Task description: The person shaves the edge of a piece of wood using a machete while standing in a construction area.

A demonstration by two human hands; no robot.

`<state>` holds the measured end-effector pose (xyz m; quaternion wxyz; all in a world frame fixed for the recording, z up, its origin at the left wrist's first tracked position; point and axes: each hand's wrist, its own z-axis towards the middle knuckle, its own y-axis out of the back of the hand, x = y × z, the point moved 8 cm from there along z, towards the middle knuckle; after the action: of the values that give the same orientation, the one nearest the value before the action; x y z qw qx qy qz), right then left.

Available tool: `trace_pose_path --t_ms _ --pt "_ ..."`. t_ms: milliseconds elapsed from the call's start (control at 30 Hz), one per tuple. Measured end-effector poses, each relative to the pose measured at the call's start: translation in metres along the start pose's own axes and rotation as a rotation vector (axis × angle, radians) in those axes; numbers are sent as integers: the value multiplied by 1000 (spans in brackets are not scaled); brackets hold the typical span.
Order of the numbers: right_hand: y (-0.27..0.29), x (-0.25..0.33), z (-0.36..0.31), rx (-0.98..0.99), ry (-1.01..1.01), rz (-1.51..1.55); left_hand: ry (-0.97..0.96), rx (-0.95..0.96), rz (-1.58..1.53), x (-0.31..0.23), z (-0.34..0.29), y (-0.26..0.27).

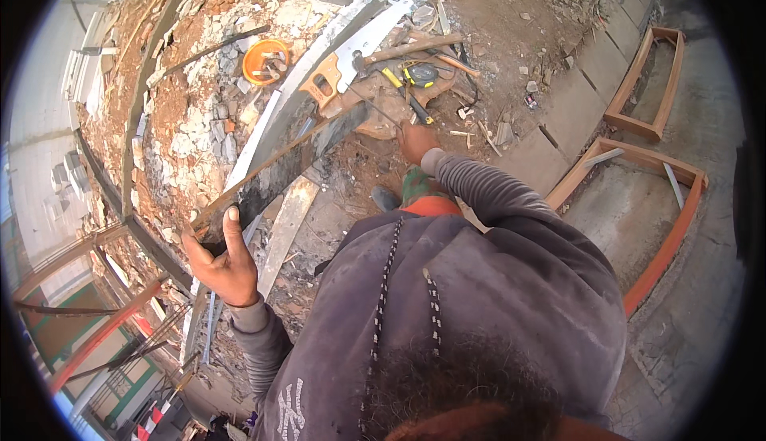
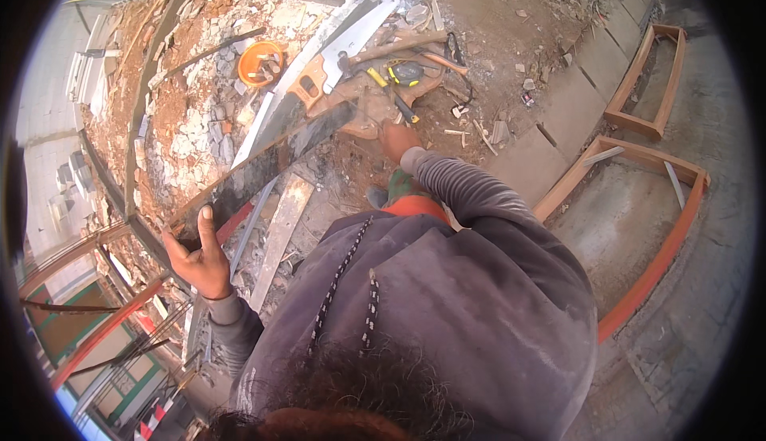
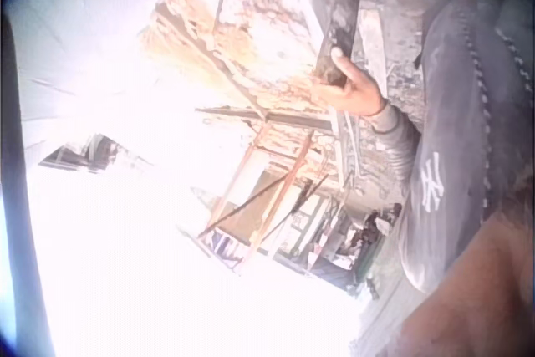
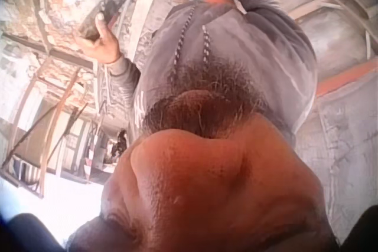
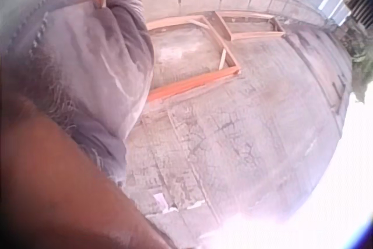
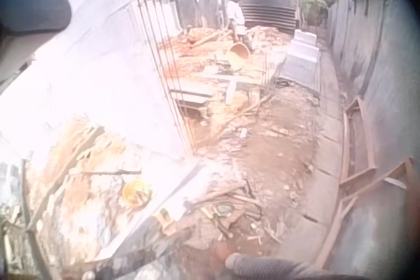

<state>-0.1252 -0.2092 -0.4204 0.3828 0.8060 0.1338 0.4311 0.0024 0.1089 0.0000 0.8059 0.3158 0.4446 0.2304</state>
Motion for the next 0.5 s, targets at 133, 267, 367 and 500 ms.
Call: trace_pose_path --t_ms 133,267,367,500 --pt "-8 -10 22 143 122 -43 67 -16 68 -15 5 -6" --pt "-3 -61 40 210 -45 -145 166 -29 43 -26 1 -4" --pt "-1 -80 44 250 28 -132 297 -51 65 -8 -22 6" --pt "-20 -86 65 362 -19 198 497 -314 -67 53 -96 39"
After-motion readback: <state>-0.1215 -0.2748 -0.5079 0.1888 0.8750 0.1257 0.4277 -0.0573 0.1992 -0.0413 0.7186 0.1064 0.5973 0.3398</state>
